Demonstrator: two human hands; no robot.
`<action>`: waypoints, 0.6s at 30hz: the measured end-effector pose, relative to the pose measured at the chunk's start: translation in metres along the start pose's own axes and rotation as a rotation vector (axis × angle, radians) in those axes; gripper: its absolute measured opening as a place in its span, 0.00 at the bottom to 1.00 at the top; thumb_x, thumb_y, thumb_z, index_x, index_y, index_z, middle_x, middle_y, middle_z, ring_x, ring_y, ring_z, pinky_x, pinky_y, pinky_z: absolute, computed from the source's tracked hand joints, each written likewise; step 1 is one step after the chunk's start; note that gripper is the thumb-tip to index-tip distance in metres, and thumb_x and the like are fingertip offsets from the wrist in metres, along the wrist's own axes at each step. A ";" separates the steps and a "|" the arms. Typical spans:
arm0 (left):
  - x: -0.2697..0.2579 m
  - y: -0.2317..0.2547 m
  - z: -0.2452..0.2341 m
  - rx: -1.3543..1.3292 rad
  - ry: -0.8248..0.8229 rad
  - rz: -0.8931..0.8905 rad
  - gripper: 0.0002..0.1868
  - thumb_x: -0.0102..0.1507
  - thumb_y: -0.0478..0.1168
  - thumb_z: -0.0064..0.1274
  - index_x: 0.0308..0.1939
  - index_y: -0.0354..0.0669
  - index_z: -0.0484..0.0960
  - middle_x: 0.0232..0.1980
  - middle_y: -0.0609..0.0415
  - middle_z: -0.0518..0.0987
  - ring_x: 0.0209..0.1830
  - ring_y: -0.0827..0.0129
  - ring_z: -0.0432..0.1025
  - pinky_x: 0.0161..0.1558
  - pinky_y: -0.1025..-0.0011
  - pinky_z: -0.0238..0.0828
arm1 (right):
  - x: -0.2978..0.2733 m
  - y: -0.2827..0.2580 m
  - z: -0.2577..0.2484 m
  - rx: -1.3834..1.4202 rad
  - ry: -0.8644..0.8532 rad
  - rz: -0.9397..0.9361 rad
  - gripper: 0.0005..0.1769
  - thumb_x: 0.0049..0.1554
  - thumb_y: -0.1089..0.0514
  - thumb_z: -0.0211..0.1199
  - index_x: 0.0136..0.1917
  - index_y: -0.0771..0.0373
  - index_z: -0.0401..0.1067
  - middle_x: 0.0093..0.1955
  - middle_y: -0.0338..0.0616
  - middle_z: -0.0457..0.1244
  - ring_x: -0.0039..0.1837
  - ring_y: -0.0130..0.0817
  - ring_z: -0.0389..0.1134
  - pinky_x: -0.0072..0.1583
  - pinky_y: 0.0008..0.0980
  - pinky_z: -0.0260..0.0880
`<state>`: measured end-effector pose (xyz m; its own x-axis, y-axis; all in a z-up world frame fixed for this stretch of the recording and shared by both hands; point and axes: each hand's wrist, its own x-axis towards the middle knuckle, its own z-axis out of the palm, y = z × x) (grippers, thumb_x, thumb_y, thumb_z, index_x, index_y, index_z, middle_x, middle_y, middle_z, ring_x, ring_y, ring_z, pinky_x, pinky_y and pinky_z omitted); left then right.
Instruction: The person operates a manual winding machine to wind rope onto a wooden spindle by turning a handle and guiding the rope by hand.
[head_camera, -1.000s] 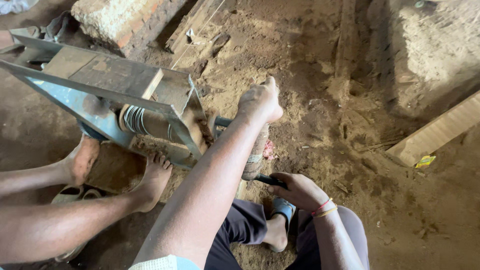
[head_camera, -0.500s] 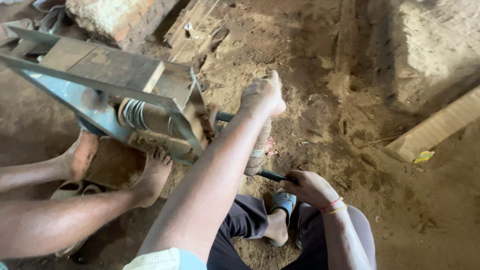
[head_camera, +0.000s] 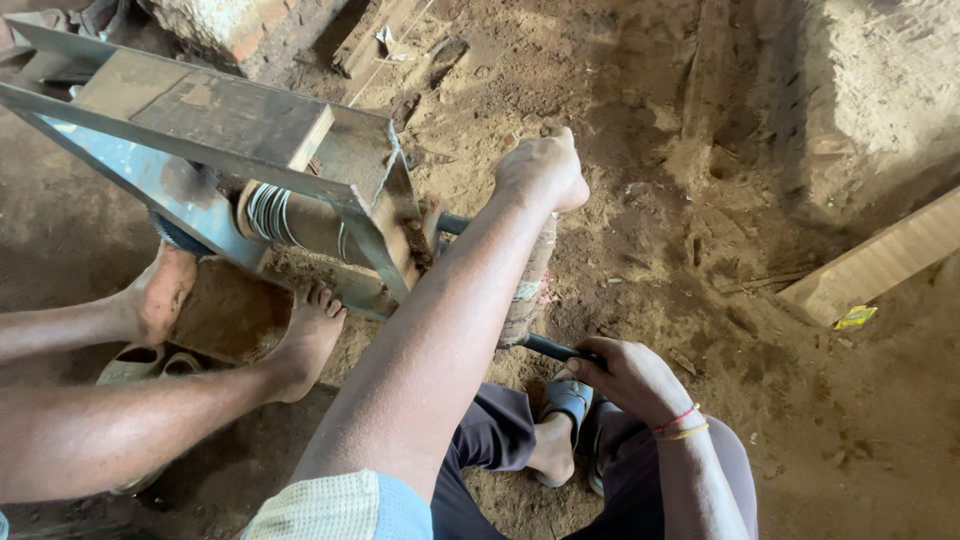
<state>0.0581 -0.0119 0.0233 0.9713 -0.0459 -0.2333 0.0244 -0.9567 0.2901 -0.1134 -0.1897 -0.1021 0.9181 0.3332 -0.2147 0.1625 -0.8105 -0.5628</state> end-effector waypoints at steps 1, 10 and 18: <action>-0.001 0.003 -0.003 0.002 -0.022 -0.016 0.38 0.60 0.39 0.54 0.75 0.41 0.60 0.61 0.39 0.77 0.56 0.56 0.76 0.53 0.59 0.77 | -0.001 -0.002 -0.001 0.012 -0.004 0.003 0.22 0.54 0.39 0.64 0.53 0.55 0.79 0.40 0.53 0.71 0.45 0.52 0.74 0.46 0.45 0.73; 0.003 0.010 -0.010 -0.031 -0.112 -0.037 0.42 0.61 0.35 0.51 0.78 0.37 0.54 0.61 0.37 0.78 0.45 0.63 0.81 0.43 0.69 0.81 | -0.004 -0.004 -0.004 0.037 0.023 0.039 0.23 0.54 0.40 0.65 0.55 0.56 0.79 0.41 0.52 0.72 0.46 0.49 0.76 0.47 0.41 0.75; 0.009 0.010 -0.009 -0.007 -0.114 -0.024 0.40 0.61 0.35 0.51 0.77 0.39 0.57 0.64 0.38 0.76 0.52 0.58 0.79 0.51 0.61 0.80 | 0.001 0.002 -0.003 0.166 -0.016 0.042 0.23 0.54 0.42 0.66 0.55 0.57 0.79 0.40 0.49 0.74 0.44 0.42 0.78 0.47 0.37 0.75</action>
<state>0.0695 -0.0190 0.0318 0.9372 -0.0553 -0.3443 0.0497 -0.9560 0.2891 -0.1108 -0.1924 -0.1009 0.9165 0.3099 -0.2527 0.0615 -0.7337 -0.6767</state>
